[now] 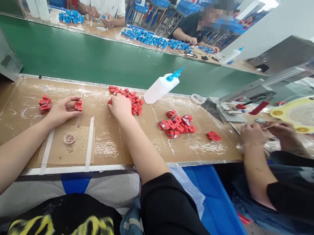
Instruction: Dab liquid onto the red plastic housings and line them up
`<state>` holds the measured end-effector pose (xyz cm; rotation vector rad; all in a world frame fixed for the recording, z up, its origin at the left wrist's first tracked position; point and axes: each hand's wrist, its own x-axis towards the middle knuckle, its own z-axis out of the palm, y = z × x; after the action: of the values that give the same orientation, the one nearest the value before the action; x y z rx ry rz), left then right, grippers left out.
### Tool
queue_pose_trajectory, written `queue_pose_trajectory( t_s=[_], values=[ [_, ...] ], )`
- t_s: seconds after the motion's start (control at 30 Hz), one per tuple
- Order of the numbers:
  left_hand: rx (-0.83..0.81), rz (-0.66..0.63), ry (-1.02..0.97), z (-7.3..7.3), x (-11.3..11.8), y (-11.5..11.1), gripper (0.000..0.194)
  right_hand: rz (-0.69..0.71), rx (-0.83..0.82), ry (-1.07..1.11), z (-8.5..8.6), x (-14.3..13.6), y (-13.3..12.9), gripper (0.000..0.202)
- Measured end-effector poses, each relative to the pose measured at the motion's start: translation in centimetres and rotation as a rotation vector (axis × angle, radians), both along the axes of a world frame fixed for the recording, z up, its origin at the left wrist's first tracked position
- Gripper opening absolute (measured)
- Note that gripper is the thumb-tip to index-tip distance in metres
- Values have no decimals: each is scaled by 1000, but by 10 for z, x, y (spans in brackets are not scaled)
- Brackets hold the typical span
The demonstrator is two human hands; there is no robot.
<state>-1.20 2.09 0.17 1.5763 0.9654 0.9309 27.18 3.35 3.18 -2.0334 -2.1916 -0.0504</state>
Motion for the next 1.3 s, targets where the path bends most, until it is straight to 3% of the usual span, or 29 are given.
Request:
queue_pose_trajectory(
  t_s=[0.17, 0.23, 0.33, 0.43, 0.57, 0.87, 1.07, 1.2, 1.3],
  values=[
    [-44, 2, -18, -2, -2, 0, 74, 45, -76, 110, -3, -19, 2, 9],
    [-84, 1, -48, -2, -2, 1, 73, 94, -75, 203, -4, -27, 1, 19],
    [-107, -31, -92, -4, -1, 1, 71, 218, -48, 618, -10, -38, -2, 42],
    [-98, -41, -108, -6, 0, 0, 67, 351, -70, 1082, -17, -51, -10, 41],
    [-138, -72, -15, -6, 0, -3, 69, 377, -4, 1351, -25, -68, -22, 41],
    [-116, -163, -65, -12, 2, 0, 63, 479, 124, 1147, -36, -69, -31, 20],
    [-188, -137, -160, -3, 1, -4, 70, 473, 25, 1214, -45, -69, -27, 26],
    [-252, -84, -249, 5, 2, -7, 66, 566, 148, 1088, -40, -69, -29, 17],
    [-296, -56, -263, 5, 3, -7, 64, 633, 92, 1040, -36, -68, -30, 32]
  ],
)
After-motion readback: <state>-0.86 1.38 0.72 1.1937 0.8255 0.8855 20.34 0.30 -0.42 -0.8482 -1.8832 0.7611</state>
